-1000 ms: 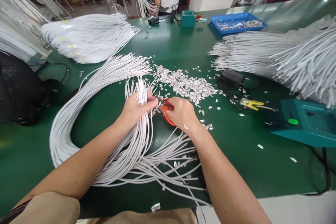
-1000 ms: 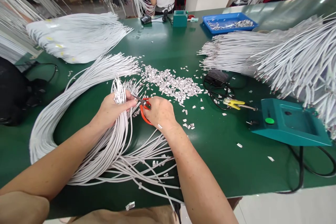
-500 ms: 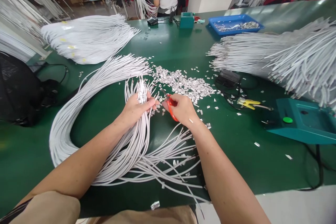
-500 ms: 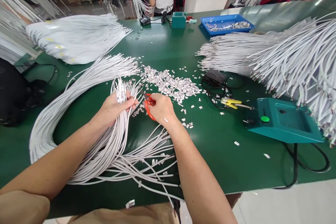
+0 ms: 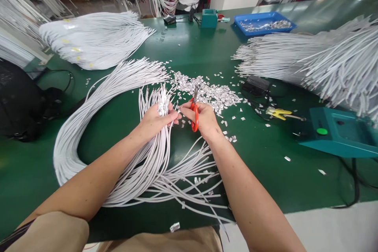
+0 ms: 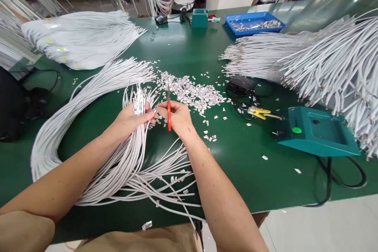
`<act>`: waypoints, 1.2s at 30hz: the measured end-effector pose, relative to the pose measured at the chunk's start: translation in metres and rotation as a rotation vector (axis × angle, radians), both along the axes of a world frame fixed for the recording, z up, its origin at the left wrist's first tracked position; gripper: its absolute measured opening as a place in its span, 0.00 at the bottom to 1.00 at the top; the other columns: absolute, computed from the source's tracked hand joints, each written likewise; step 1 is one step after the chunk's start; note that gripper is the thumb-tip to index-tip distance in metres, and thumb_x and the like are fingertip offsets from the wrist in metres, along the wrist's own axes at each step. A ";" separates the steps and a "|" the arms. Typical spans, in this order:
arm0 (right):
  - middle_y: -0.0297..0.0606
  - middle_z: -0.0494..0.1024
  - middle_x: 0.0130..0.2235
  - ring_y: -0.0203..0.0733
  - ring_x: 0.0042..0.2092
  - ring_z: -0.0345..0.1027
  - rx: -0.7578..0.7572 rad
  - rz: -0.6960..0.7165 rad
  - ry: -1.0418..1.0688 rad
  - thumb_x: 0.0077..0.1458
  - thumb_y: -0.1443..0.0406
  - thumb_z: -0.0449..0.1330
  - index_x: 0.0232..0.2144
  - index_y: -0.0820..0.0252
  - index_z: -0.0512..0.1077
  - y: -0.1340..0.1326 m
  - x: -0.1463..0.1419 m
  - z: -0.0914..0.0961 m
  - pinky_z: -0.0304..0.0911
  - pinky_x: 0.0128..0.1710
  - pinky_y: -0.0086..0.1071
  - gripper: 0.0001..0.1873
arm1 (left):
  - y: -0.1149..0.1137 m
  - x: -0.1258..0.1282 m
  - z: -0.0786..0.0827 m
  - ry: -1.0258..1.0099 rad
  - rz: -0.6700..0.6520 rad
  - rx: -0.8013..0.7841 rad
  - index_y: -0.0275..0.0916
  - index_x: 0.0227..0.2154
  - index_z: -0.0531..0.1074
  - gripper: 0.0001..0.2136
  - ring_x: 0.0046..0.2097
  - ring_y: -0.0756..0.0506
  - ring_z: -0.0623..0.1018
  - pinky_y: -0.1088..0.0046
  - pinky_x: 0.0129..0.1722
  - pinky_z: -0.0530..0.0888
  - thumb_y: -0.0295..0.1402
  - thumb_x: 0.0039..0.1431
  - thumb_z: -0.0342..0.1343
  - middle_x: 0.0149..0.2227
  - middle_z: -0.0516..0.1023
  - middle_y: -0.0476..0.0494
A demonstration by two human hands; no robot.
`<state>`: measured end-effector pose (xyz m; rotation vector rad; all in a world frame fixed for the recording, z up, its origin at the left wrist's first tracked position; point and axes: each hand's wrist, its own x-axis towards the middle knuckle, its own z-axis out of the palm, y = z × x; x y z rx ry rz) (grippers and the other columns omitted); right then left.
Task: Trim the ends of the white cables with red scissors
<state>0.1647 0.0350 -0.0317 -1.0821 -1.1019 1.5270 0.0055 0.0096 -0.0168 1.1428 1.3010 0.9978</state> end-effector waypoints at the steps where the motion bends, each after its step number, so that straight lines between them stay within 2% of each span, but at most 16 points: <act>1: 0.29 0.75 0.26 0.31 0.28 0.62 -0.013 -0.021 -0.005 0.36 0.64 0.68 0.23 0.60 0.77 -0.001 -0.003 0.000 0.60 0.34 0.30 0.08 | 0.000 0.000 -0.001 0.027 0.006 0.016 0.39 0.33 0.67 0.13 0.31 0.48 0.78 0.71 0.34 0.71 0.34 0.48 0.65 0.28 0.75 0.52; 4: 0.27 0.71 0.23 0.32 0.27 0.60 -0.054 -0.088 -0.016 0.34 0.62 0.69 0.22 0.61 0.75 -0.006 -0.013 0.001 0.58 0.32 0.30 0.10 | 0.001 0.000 -0.003 0.158 0.053 0.074 0.39 0.31 0.68 0.14 0.30 0.49 0.75 0.70 0.36 0.71 0.33 0.44 0.67 0.25 0.72 0.55; 6: 0.26 0.69 0.22 0.32 0.27 0.59 -0.071 -0.083 0.012 0.35 0.61 0.69 0.22 0.61 0.75 -0.008 -0.015 0.001 0.57 0.32 0.30 0.11 | 0.001 0.000 -0.004 0.181 0.056 0.089 0.39 0.30 0.67 0.14 0.29 0.49 0.74 0.70 0.36 0.71 0.33 0.43 0.68 0.24 0.71 0.56; 10: 0.29 0.70 0.23 0.32 0.27 0.60 -0.088 0.044 0.121 0.41 0.59 0.67 0.23 0.61 0.76 -0.004 -0.008 -0.001 0.58 0.32 0.30 0.11 | 0.001 -0.002 -0.003 0.049 -0.005 0.049 0.39 0.32 0.68 0.13 0.32 0.48 0.78 0.70 0.37 0.73 0.35 0.47 0.66 0.27 0.74 0.54; 13: 0.31 0.73 0.25 0.33 0.29 0.63 -0.096 0.070 0.125 0.38 0.61 0.68 0.25 0.61 0.77 0.001 -0.002 -0.005 0.59 0.34 0.31 0.11 | 0.001 -0.002 -0.001 -0.006 0.003 0.000 0.39 0.34 0.67 0.15 0.33 0.46 0.79 0.71 0.33 0.72 0.35 0.47 0.66 0.28 0.76 0.51; 17: 0.29 0.73 0.24 0.33 0.27 0.62 -0.103 0.005 0.039 0.36 0.60 0.69 0.25 0.60 0.76 0.001 -0.004 -0.006 0.58 0.31 0.30 0.12 | 0.001 -0.002 0.001 -0.024 -0.012 -0.012 0.39 0.31 0.67 0.14 0.32 0.47 0.78 0.73 0.32 0.71 0.34 0.46 0.66 0.28 0.76 0.50; 20: 0.27 0.70 0.22 0.31 0.25 0.58 -0.073 -0.045 -0.017 0.34 0.60 0.70 0.22 0.60 0.73 -0.003 -0.007 -0.001 0.57 0.29 0.30 0.12 | 0.002 -0.004 -0.001 0.022 0.019 -0.009 0.38 0.29 0.68 0.13 0.27 0.51 0.74 0.74 0.30 0.69 0.32 0.44 0.67 0.27 0.75 0.52; 22: 0.28 0.69 0.22 0.32 0.26 0.59 -0.010 -0.032 0.038 0.37 0.59 0.69 0.19 0.60 0.71 -0.004 -0.007 0.002 0.58 0.30 0.30 0.12 | 0.003 -0.005 -0.003 0.036 0.070 -0.007 0.38 0.28 0.68 0.13 0.24 0.52 0.70 0.74 0.27 0.67 0.32 0.42 0.68 0.25 0.73 0.54; 24: 0.29 0.68 0.22 0.33 0.27 0.60 0.034 -0.083 0.066 0.41 0.57 0.67 0.18 0.59 0.69 -0.004 -0.006 0.004 0.58 0.32 0.30 0.14 | 0.003 -0.006 -0.004 0.021 0.093 -0.021 0.38 0.28 0.69 0.14 0.25 0.51 0.71 0.74 0.28 0.68 0.32 0.41 0.69 0.24 0.72 0.54; 27: 0.30 0.69 0.23 0.34 0.29 0.60 0.056 -0.216 -0.051 0.44 0.54 0.65 0.21 0.59 0.72 -0.001 -0.004 0.002 0.59 0.33 0.31 0.15 | 0.003 -0.009 -0.001 0.004 0.032 -0.042 0.38 0.30 0.71 0.14 0.33 0.48 0.76 0.71 0.37 0.72 0.32 0.42 0.69 0.30 0.76 0.50; 28: 0.31 0.71 0.25 0.35 0.30 0.62 0.062 -0.203 -0.097 0.43 0.54 0.65 0.23 0.59 0.74 0.000 -0.003 0.001 0.60 0.34 0.31 0.14 | 0.003 -0.010 0.000 0.014 -0.012 -0.048 0.39 0.32 0.73 0.13 0.35 0.48 0.77 0.71 0.39 0.72 0.32 0.43 0.69 0.32 0.77 0.49; 30: 0.32 0.74 0.27 0.37 0.31 0.64 0.077 -0.080 -0.190 0.44 0.54 0.64 0.27 0.59 0.76 0.002 -0.001 -0.002 0.61 0.35 0.31 0.14 | 0.004 -0.015 0.002 0.032 -0.094 -0.085 0.39 0.36 0.76 0.14 0.36 0.47 0.78 0.69 0.41 0.72 0.32 0.45 0.68 0.35 0.79 0.47; 32: 0.33 0.75 0.28 0.38 0.31 0.65 0.099 -0.032 -0.330 0.45 0.56 0.64 0.27 0.60 0.77 0.003 0.001 -0.005 0.61 0.35 0.32 0.12 | 0.004 -0.020 0.003 0.037 -0.135 -0.141 0.40 0.40 0.76 0.17 0.35 0.45 0.78 0.68 0.39 0.73 0.34 0.45 0.68 0.33 0.79 0.46; 34: 0.34 0.76 0.30 0.38 0.32 0.65 0.143 -0.134 -0.438 0.45 0.59 0.63 0.26 0.60 0.77 0.004 0.003 -0.006 0.60 0.35 0.33 0.10 | 0.004 -0.023 0.003 0.032 -0.135 -0.166 0.39 0.41 0.76 0.19 0.31 0.45 0.78 0.67 0.36 0.73 0.35 0.44 0.69 0.29 0.78 0.46; 36: 0.34 0.76 0.30 0.37 0.31 0.64 0.166 -0.243 -0.398 0.46 0.58 0.63 0.27 0.60 0.77 0.004 0.003 -0.004 0.60 0.34 0.32 0.11 | 0.003 -0.023 0.002 0.021 -0.114 -0.147 0.39 0.39 0.76 0.18 0.30 0.45 0.77 0.68 0.35 0.73 0.36 0.43 0.70 0.28 0.77 0.47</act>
